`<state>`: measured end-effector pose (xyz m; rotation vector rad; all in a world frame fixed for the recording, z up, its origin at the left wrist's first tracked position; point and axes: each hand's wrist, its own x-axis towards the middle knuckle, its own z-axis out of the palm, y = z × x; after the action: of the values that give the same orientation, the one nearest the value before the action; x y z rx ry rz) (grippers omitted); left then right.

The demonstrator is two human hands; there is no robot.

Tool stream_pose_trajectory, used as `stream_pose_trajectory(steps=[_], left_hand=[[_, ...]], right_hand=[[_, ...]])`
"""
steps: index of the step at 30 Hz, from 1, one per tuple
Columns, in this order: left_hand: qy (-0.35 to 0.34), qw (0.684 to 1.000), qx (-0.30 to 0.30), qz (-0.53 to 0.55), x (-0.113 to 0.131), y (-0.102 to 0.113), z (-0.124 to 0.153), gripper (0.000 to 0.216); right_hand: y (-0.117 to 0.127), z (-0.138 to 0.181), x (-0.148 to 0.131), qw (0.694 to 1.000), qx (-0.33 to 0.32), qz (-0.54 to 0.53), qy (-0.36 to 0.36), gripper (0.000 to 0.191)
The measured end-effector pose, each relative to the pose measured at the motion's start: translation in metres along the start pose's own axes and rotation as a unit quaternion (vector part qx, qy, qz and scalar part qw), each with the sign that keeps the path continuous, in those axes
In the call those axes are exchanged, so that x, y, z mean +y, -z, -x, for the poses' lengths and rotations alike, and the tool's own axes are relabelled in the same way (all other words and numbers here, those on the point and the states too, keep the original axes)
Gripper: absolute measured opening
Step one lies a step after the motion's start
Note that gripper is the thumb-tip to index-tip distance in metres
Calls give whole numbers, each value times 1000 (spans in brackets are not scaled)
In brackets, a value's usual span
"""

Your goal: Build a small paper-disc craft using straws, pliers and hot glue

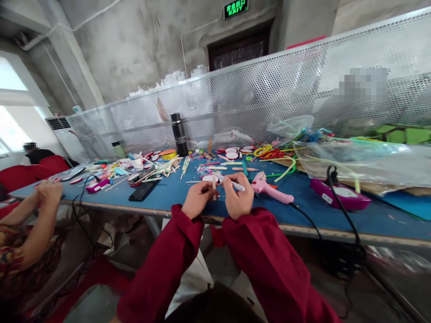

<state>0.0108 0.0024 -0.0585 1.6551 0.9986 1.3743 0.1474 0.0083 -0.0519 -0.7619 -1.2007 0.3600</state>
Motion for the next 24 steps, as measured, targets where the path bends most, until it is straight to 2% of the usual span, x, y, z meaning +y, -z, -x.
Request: stream_pose_trajectory(steps=[6,24], left_hand=[[6,1000,-6,-1,1,-1,0,18],[-6,1000,-9,2,1,0,1,16]], right_hand=[[1,0,-2,1000,-8,-6,-22,14],[1,-1,-2,1000,-14,-17,-19,15]])
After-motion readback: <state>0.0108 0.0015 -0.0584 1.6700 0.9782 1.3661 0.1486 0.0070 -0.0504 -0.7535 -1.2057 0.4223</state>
